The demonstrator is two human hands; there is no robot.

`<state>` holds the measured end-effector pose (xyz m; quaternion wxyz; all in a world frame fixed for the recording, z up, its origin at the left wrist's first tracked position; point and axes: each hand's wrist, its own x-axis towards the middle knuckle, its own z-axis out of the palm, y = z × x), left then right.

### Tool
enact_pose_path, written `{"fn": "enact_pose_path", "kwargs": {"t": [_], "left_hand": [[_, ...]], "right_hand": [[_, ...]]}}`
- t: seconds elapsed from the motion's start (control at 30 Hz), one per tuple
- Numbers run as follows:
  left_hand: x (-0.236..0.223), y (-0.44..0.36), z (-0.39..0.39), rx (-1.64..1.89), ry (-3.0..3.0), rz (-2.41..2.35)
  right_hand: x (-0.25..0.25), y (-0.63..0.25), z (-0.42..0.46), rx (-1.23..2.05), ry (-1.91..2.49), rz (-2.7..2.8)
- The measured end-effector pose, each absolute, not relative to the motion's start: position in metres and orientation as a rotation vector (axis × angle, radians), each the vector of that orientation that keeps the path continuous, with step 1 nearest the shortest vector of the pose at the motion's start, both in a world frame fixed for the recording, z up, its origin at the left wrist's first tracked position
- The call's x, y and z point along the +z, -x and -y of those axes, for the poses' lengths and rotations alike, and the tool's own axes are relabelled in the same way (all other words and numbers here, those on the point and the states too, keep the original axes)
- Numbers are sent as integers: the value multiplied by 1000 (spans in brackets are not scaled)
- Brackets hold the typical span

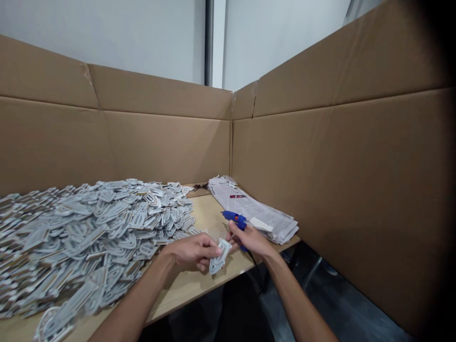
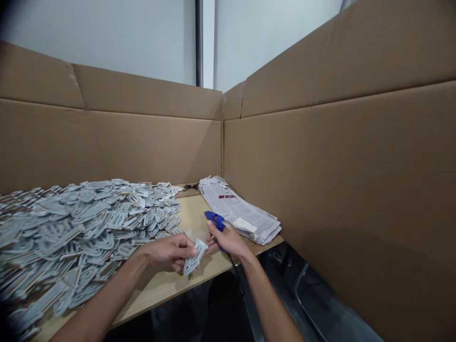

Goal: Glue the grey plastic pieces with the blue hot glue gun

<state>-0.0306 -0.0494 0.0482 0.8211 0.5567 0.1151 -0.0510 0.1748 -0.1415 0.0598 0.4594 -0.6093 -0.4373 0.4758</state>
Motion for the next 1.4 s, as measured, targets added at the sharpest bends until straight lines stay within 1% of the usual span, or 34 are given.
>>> {"fn": "enact_pose_path", "kwargs": {"t": [0.13, 0.3, 0.47, 0.63, 0.7, 0.9, 1.03, 1.17, 1.4], "left_hand": [[45, 28, 52, -195, -1323, -286], [45, 26, 50, -101, -1299, -420], [55, 31, 43, 19, -1254, -436], [61, 35, 43, -82, -1277, -307], [59, 33, 47, -138, -1278, -267], [50, 28, 51, -167, -1363, -305], [49, 29, 48, -131, -1368, -358], [50, 26, 45, 125, -1344, -417], [49, 20, 26, 722, -1309, -835]], "right_hand": [[63, -164, 140, 1307, 1233, 1053], [75, -162, 146, 1465, 937, 993], [72, -178, 150, 1464, 1018, 1104], [62, -187, 147, 1334, 1285, 1152], [60, -183, 145, 1319, 1310, 1125], [68, -164, 144, 1415, 935, 1003], [78, -167, 148, 1467, 831, 968], [82, -175, 151, 1456, 840, 1019], [94, -180, 154, 1390, 958, 1017]]}}
